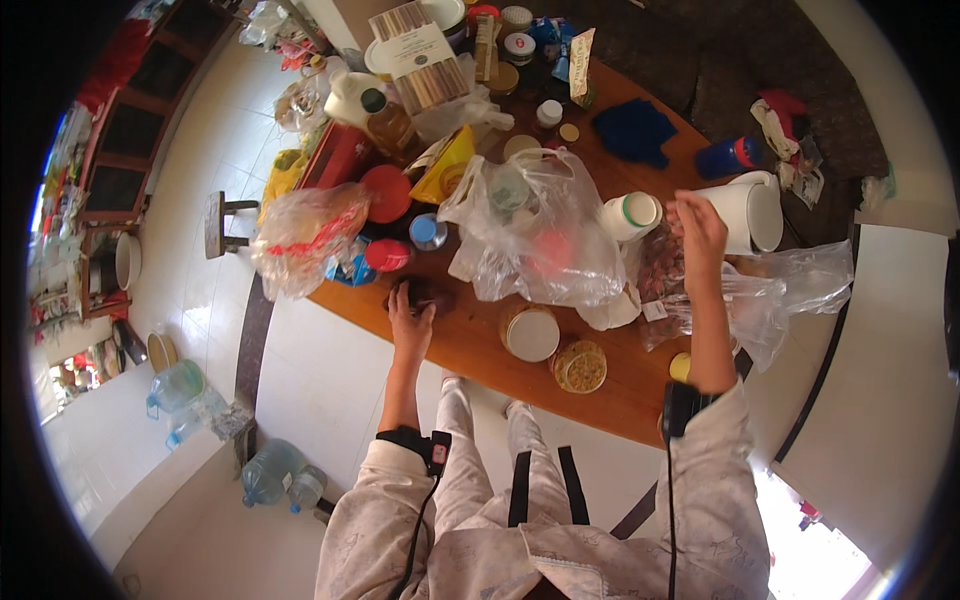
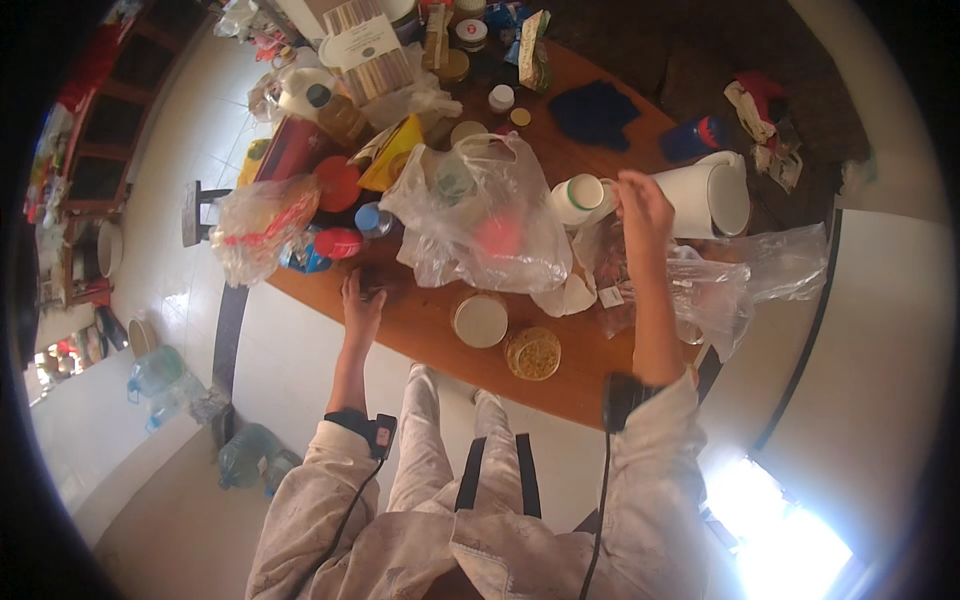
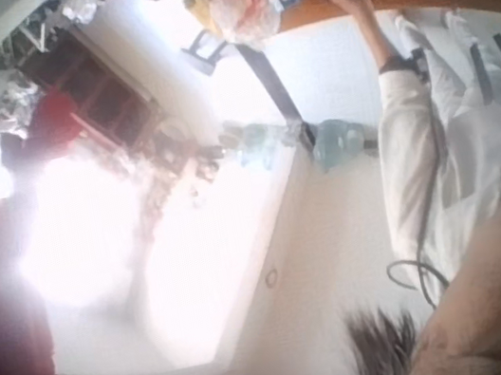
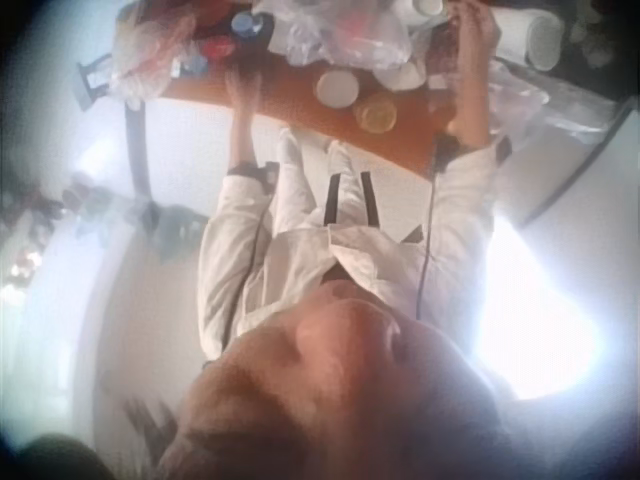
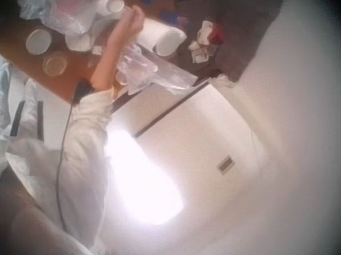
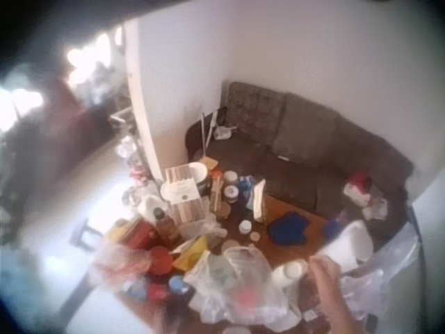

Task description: The person picks up a blue cloth from a cluttered table and walks to a wall. They wipe a wall-mounted light switch repeatedly with the cloth, focusing on the switch plate and surrounding wall area.

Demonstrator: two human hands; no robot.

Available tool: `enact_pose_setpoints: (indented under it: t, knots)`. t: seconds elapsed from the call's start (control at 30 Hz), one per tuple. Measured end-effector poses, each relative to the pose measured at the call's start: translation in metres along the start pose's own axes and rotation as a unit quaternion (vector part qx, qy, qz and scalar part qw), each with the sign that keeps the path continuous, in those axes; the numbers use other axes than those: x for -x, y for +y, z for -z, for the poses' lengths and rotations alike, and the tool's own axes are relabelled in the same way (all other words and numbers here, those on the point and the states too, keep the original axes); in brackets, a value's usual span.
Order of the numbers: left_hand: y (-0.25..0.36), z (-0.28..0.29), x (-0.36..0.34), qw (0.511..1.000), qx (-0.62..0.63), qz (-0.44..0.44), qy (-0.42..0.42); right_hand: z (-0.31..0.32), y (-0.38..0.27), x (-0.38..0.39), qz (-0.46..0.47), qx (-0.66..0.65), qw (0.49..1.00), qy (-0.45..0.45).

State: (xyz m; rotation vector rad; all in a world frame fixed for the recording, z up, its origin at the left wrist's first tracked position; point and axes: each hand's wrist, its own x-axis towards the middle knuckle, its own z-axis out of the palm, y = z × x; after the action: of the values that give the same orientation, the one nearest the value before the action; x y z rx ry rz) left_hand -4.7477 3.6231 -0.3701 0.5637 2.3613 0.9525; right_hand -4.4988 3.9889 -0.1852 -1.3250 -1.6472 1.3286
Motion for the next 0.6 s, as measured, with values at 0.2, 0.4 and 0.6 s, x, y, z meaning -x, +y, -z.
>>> enact_pose_setpoints:
  t: [0.2, 0.4, 0.6]
  knots:
    - [-0.030, -0.050, -0.022, 0.962, -0.265, 0.041, -0.047, -0.031, 0.090, -0.142, 0.029, 0.311, 0.946, -0.085]
    - [-0.043, -0.057, -0.020, 0.960, -0.280, 0.011, -0.019, -0.054, 0.162, -0.217, 0.057, 0.557, 0.809, -0.178]
    - [-0.050, -0.057, -0.018, 0.966, -0.259, -0.017, -0.008, -0.058, 0.196, -0.256, 0.060, 0.548, 0.812, -0.192]
